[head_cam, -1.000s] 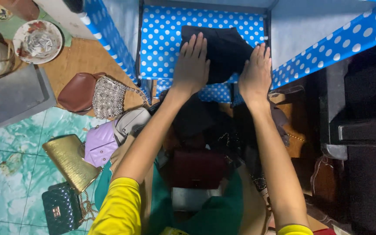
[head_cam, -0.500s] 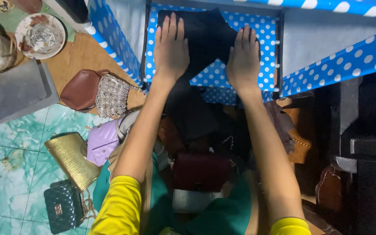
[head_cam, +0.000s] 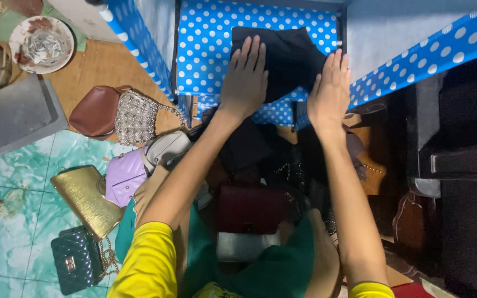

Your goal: The person folds a dark piece of clothing on a blue polka-dotted surface. They smooth and adjust the fabric with both hands, then place the folded item into a drawer.

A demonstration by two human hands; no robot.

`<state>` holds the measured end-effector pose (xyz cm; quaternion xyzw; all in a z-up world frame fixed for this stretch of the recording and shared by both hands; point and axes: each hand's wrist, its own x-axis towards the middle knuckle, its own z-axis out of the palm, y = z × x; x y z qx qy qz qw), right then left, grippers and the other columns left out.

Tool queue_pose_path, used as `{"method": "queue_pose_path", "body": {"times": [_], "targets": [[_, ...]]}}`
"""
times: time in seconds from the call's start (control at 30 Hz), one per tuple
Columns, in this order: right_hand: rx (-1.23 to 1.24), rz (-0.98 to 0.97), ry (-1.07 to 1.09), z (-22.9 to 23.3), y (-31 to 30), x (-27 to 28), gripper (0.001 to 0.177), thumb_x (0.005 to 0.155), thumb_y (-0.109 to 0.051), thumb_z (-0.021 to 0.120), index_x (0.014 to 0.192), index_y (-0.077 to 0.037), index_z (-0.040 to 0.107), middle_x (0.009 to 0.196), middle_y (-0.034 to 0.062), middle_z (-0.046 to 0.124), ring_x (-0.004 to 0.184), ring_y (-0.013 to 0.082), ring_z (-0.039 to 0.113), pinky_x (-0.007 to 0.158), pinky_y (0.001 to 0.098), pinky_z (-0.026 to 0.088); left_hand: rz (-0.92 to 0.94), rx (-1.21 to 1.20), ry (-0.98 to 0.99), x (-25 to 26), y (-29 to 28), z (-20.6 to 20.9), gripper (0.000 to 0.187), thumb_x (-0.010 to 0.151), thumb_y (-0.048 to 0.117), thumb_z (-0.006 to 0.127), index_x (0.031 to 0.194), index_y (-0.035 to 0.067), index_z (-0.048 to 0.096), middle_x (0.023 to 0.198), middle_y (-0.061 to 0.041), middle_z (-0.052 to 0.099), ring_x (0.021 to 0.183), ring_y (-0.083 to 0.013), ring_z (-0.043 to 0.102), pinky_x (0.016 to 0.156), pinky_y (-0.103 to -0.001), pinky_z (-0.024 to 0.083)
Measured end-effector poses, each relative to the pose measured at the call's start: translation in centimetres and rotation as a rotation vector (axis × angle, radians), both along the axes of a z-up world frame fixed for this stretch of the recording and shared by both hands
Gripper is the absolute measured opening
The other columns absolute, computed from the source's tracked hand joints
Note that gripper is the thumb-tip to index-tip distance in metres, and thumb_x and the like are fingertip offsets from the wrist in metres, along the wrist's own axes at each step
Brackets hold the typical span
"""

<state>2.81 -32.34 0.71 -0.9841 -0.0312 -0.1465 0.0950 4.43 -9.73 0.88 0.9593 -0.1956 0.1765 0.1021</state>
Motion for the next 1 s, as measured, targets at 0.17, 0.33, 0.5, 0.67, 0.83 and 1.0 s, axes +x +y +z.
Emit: {"method": "queue_pose_path", "body": {"times": [0.17,0.33,0.5,0.67,0.83,1.0], "targets": [[0.017,-0.031,-0.023,0.7,2.5,-2.9,0.052,0.109,-0.006,0.045,0.158,0.007,0.034,0.167,0.0196,0.030,0.155,0.0365,0.021,0.128,0.0506,0.022,0.004,0.081,-0.018,-2.1,1.5,0.1,0.058,0.115,0.033,0.043,0.160,-0.002,0.032,0.167,-0.018,0.026,0.156,-0.0334,0.024,0.127,-0.046,0.029],[0.026,-0.013,0.033,2.4,6.1,-4.2,0.050,0.105,-0.002,0.049,0.153,0.008,0.037,0.163,0.0217,0.035,0.153,0.0381,0.022,0.126,0.0516,0.021,0.017,0.053,-0.059,-3.7,4.5,0.2,0.058,0.113,0.031,0.049,0.159,-0.002,0.034,0.166,-0.017,0.030,0.155,-0.0311,0.029,0.126,-0.045,0.032],[0.059,0.096,0.014,1.7,9.7,-5.1,0.050,0.106,-0.003,0.048,0.154,0.006,0.038,0.163,0.0206,0.036,0.151,0.0405,0.030,0.121,0.0525,0.030,0.068,0.106,-0.221,-4.2,8.9,-0.8,0.049,0.111,0.023,0.046,0.153,-0.002,0.046,0.160,-0.017,0.043,0.149,-0.0298,0.041,0.119,-0.042,0.039],[0.005,0.240,-0.135,0.1,9.9,-5.4,0.046,0.108,-0.006,0.051,0.152,0.006,0.043,0.157,0.0225,0.043,0.143,0.0433,0.042,0.114,0.0555,0.041,0.027,-0.003,-0.157,-5.3,10.1,-0.5,0.057,0.108,0.032,0.061,0.153,-0.001,0.046,0.159,-0.018,0.044,0.147,-0.0332,0.044,0.117,-0.046,0.044],[0.037,0.252,-0.147,0.3,8.1,-6.0,0.046,0.104,0.001,0.053,0.149,0.009,0.044,0.151,0.0256,0.050,0.139,0.0458,0.045,0.113,0.0569,0.041,-0.004,-0.011,-0.158,-6.0,8.6,-0.3,0.062,0.106,0.034,0.061,0.153,-0.003,0.043,0.160,-0.021,0.042,0.148,-0.0361,0.042,0.116,-0.047,0.045],[0.016,0.159,-0.077,0.6,4.7,-7.1,0.050,0.105,0.008,0.047,0.153,0.008,0.038,0.161,0.0217,0.038,0.152,0.0396,0.028,0.124,0.0561,0.028,-0.029,0.008,-0.176,-6.2,5.5,-0.5,0.062,0.107,0.034,0.063,0.154,-0.002,0.043,0.161,-0.020,0.041,0.149,-0.0352,0.042,0.119,-0.046,0.042]]}}
